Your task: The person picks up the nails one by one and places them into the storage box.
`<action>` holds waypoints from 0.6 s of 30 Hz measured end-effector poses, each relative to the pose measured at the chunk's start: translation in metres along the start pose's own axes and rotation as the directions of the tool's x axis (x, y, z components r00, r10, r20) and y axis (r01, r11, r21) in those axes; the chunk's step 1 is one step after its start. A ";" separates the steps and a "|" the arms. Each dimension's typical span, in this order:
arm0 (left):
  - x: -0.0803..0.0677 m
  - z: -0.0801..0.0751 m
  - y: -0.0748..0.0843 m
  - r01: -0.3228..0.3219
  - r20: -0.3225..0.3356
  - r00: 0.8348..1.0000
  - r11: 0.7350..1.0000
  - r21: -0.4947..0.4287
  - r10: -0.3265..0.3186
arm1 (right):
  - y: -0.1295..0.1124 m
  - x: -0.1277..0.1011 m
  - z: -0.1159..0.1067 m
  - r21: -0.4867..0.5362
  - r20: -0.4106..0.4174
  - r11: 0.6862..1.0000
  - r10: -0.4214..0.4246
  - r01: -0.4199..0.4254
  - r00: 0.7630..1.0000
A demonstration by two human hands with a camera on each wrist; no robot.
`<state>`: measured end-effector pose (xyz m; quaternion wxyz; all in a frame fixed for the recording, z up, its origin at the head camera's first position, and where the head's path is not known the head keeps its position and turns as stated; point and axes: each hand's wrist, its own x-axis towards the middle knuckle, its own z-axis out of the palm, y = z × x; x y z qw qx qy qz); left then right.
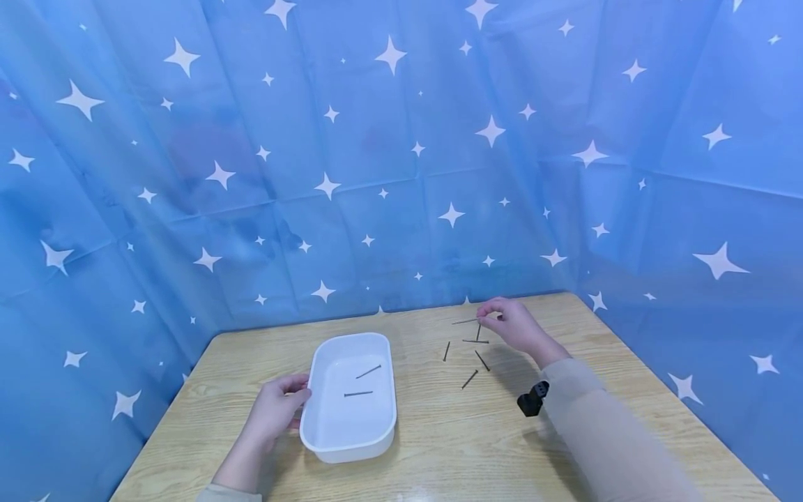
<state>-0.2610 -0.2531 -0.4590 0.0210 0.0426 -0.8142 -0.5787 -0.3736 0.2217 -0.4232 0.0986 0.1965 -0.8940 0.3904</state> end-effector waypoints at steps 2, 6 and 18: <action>0.000 0.000 0.000 0.000 0.002 1.000 1.000 0.000 0.000 | -0.002 0.000 0.003 0.009 0.006 1.000 -0.001 0.001 1.000; 0.000 0.000 0.000 -0.002 0.001 1.000 1.000 0.009 0.002 | -0.006 0.003 0.009 0.013 0.018 1.000 -0.009 0.009 1.000; 0.000 0.000 0.000 -0.006 0.000 1.000 1.000 0.010 0.006 | -0.018 0.007 0.024 0.040 0.045 0.999 -0.002 0.000 0.999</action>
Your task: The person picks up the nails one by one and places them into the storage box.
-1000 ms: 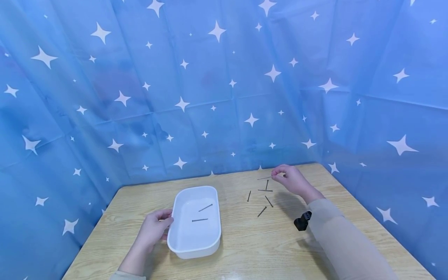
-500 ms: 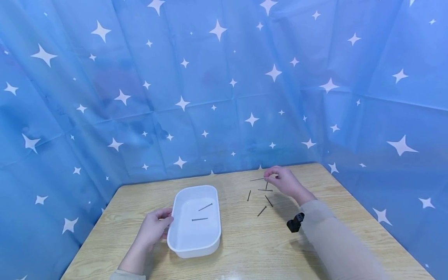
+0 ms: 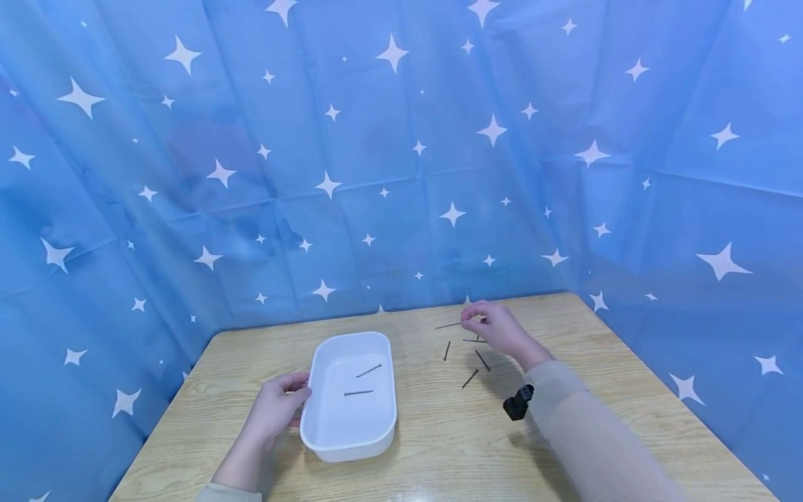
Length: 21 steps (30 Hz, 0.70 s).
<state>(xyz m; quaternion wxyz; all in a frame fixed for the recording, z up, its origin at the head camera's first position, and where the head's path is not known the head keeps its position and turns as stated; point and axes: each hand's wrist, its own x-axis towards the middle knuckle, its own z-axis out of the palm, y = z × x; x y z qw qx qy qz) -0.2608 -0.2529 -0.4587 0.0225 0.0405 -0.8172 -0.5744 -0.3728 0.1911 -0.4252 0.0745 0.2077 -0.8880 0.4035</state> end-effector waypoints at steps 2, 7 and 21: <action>0.000 0.000 0.000 -0.001 0.000 1.000 1.000 -0.005 0.001 | -0.002 0.001 0.003 0.005 0.007 1.000 0.002 -0.002 1.000; 0.000 0.000 0.001 -0.003 -0.002 1.000 1.000 -0.012 0.002 | -0.006 0.003 0.011 0.010 0.019 1.000 -0.011 0.010 1.000; 0.001 0.002 0.000 -0.004 -0.009 1.000 1.000 -0.003 0.004 | -0.028 0.010 0.032 0.025 0.041 0.999 -0.036 0.035 0.999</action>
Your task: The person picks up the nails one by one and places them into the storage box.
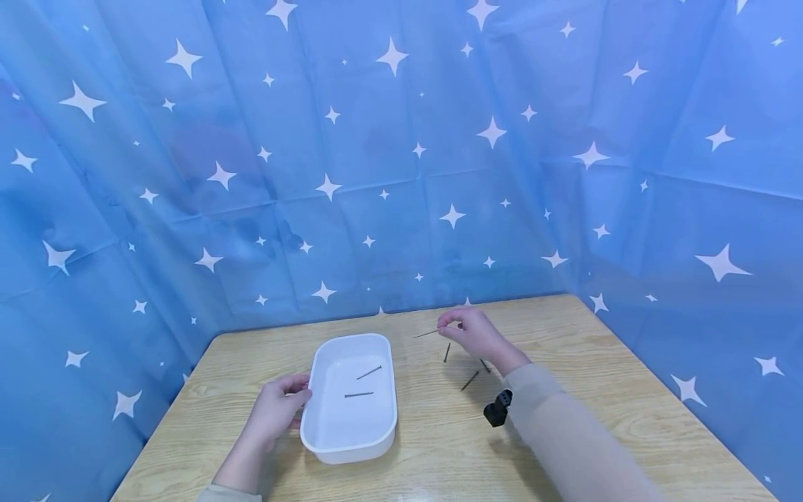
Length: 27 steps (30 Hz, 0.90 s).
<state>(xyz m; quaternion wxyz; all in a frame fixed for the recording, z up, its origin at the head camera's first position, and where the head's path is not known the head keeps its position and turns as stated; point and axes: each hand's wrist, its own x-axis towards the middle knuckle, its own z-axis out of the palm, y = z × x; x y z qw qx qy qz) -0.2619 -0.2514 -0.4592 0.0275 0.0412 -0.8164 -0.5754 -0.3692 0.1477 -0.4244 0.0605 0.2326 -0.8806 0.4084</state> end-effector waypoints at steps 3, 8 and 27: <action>0.000 0.000 0.000 -0.002 -0.002 1.000 1.000 -0.001 0.002 | -0.003 0.002 0.004 -0.003 0.003 1.000 -0.017 0.017 1.000; 0.001 0.001 -0.001 -0.001 -0.003 1.000 1.000 -0.006 0.001 | -0.010 0.004 0.011 -0.013 0.008 0.999 -0.037 0.037 0.999; -0.001 -0.002 -0.001 -0.014 0.002 1.000 1.000 -0.020 0.014 | -0.033 0.012 0.036 -0.006 0.078 0.996 -0.083 0.084 0.994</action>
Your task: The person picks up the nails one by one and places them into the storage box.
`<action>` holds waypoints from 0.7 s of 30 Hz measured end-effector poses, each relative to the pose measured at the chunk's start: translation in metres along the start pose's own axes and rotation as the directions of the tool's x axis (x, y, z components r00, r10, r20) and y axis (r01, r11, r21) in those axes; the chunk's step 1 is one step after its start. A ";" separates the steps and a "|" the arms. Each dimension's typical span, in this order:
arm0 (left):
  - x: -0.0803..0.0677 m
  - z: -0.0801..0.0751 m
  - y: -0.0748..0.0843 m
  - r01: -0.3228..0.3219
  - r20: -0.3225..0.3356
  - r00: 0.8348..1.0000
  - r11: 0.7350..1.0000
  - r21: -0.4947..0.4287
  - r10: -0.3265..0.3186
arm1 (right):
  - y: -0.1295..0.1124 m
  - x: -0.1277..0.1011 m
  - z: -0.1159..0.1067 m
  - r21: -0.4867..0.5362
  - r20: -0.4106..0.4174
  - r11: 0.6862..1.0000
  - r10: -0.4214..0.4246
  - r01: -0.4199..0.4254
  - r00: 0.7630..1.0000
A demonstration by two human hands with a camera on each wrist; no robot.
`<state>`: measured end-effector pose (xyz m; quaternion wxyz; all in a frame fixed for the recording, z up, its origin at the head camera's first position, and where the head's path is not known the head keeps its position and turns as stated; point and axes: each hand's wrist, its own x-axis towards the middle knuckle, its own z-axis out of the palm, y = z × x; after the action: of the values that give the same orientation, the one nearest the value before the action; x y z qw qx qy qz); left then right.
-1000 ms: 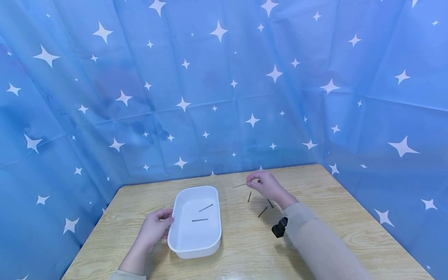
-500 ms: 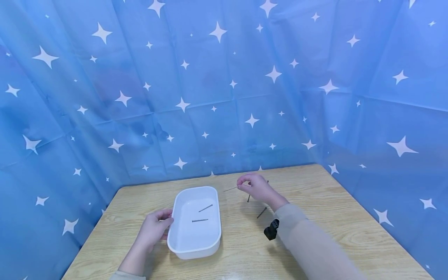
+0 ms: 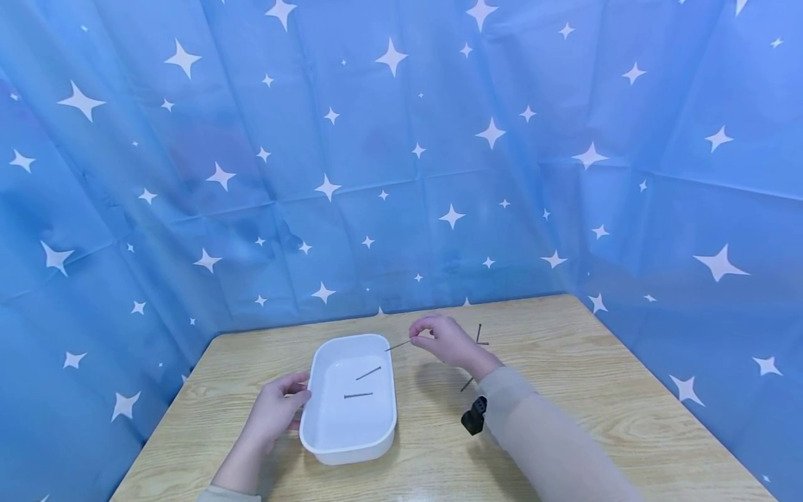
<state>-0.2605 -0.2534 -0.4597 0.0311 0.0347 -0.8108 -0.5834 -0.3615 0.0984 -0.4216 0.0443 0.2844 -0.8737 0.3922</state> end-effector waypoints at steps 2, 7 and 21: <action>0.000 0.000 0.000 0.003 -0.003 1.000 1.000 0.001 -0.003 | -0.002 0.001 0.002 -0.003 0.001 1.000 -0.008 0.008 1.000; 0.002 0.001 0.000 0.007 -0.007 1.000 1.000 0.009 -0.007 | -0.006 0.004 0.008 -0.006 0.016 1.000 -0.019 0.019 1.000; 0.000 0.000 0.000 -0.002 -0.007 1.000 1.000 0.025 0.002 | -0.019 0.009 0.024 0.000 0.062 0.999 -0.039 0.040 0.997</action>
<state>-0.2602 -0.2537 -0.4596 0.0340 0.0362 -0.8180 -0.5730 -0.3557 0.0669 -0.4226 0.0251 0.3136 -0.8692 0.3815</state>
